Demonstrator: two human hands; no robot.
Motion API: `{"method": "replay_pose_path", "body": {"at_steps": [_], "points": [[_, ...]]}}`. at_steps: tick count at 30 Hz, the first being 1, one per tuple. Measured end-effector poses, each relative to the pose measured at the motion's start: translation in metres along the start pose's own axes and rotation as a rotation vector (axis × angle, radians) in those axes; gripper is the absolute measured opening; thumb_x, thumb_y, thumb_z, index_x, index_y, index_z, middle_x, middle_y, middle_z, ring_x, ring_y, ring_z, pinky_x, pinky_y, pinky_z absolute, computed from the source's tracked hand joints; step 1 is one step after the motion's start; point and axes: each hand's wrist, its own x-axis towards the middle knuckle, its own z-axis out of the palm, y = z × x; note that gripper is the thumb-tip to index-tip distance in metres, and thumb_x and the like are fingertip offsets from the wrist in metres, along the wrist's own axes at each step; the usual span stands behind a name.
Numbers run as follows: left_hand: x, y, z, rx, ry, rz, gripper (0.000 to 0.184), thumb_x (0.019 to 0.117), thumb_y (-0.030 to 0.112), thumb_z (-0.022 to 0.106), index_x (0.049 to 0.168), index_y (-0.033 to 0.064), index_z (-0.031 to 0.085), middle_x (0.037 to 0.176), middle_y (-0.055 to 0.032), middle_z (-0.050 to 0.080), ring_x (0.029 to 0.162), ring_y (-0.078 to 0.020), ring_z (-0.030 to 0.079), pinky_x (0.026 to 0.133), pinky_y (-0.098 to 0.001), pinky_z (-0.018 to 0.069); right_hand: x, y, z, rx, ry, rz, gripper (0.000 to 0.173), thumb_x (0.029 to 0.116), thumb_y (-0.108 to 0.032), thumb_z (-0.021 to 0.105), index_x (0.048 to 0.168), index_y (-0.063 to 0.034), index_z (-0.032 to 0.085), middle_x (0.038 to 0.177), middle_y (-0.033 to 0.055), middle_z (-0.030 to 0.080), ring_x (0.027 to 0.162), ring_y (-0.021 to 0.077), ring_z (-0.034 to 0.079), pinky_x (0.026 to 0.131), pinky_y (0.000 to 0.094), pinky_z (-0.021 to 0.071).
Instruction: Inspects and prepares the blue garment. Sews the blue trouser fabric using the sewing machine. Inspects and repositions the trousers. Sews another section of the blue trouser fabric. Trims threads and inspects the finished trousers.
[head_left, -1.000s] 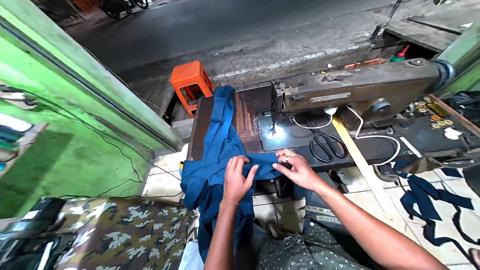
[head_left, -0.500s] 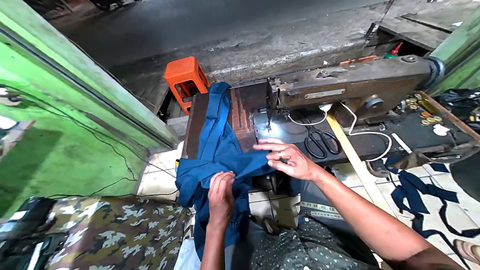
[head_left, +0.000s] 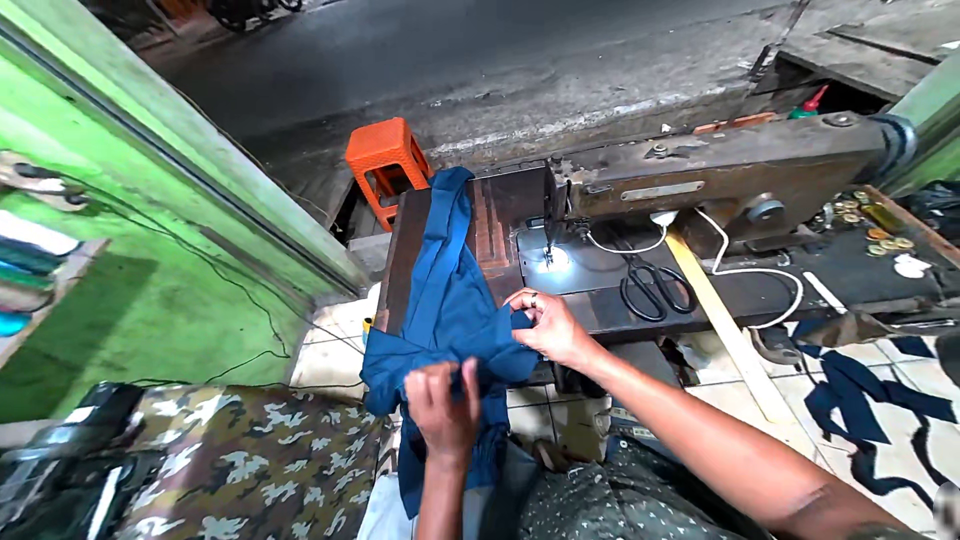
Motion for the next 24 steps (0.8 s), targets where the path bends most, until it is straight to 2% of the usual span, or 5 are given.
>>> {"method": "replay_pose_path", "body": {"at_steps": [4,9,17,20,24], "points": [[-0.024,0.039,0.01,-0.225,-0.124,-0.157,0.068,0.0853,0.052,0.077,0.112,-0.0093,0.062,0.106,-0.021,0.066,0.102,-0.0216,0.065,0.092,-0.0309,0.0548,-0.012,-0.007,0.013,-0.029,0.033,-0.063,0.042,0.0716,-0.029,0.09,0.099,-0.0026,0.073,0.109,0.0055,0.071,0.094,0.004,0.065,0.083,0.0213,0.0543],[-0.024,0.042,0.008,-0.228,-0.11,-0.24,0.022,0.0908,0.008,0.063,0.103,-0.0098,0.07,0.101,-0.0185,0.073,0.092,-0.0144,0.072,0.085,-0.0249,0.0586,-0.023,-0.016,0.018,-0.131,0.079,-0.215,0.023,0.0888,-0.019,0.076,0.1,-0.0001,0.074,0.112,0.0108,0.072,0.101,0.008,0.067,0.089,0.0216,0.0553],[-0.007,0.036,-0.024,-0.604,-0.116,-0.692,0.021,0.1069,0.009,0.042,0.109,0.001,0.062,0.09,0.0054,0.065,0.083,0.0028,0.063,0.077,-0.0164,0.0542,-0.022,-0.006,0.007,-0.439,-0.055,-0.369,0.025,0.0978,-0.008,0.058,0.119,0.0051,0.06,0.101,0.0194,0.068,0.089,0.0268,0.07,0.083,0.0365,0.0585],[0.015,0.027,-0.04,-0.404,-0.129,-0.515,0.029,0.1091,0.013,0.038,0.108,-0.0046,0.061,0.086,0.0027,0.062,0.08,0.0061,0.059,0.076,-0.0135,0.0508,-0.029,-0.014,0.018,-0.289,-0.226,-0.43,0.04,0.1009,-0.008,0.058,0.139,0.0034,0.057,0.116,0.0189,0.072,0.09,0.0237,0.071,0.087,0.0365,0.0582],[0.086,0.041,-0.081,-0.028,-0.128,-0.011,0.048,0.111,0.034,0.039,0.094,-0.0042,0.063,0.076,-0.0099,0.062,0.072,-0.0049,0.06,0.066,-0.0193,0.0473,-0.045,-0.043,0.024,0.119,-0.265,-0.319,0.029,0.107,-0.02,0.054,0.099,0.004,0.068,0.073,0.0073,0.066,0.059,0.007,0.064,0.056,0.0235,0.0557]]}}
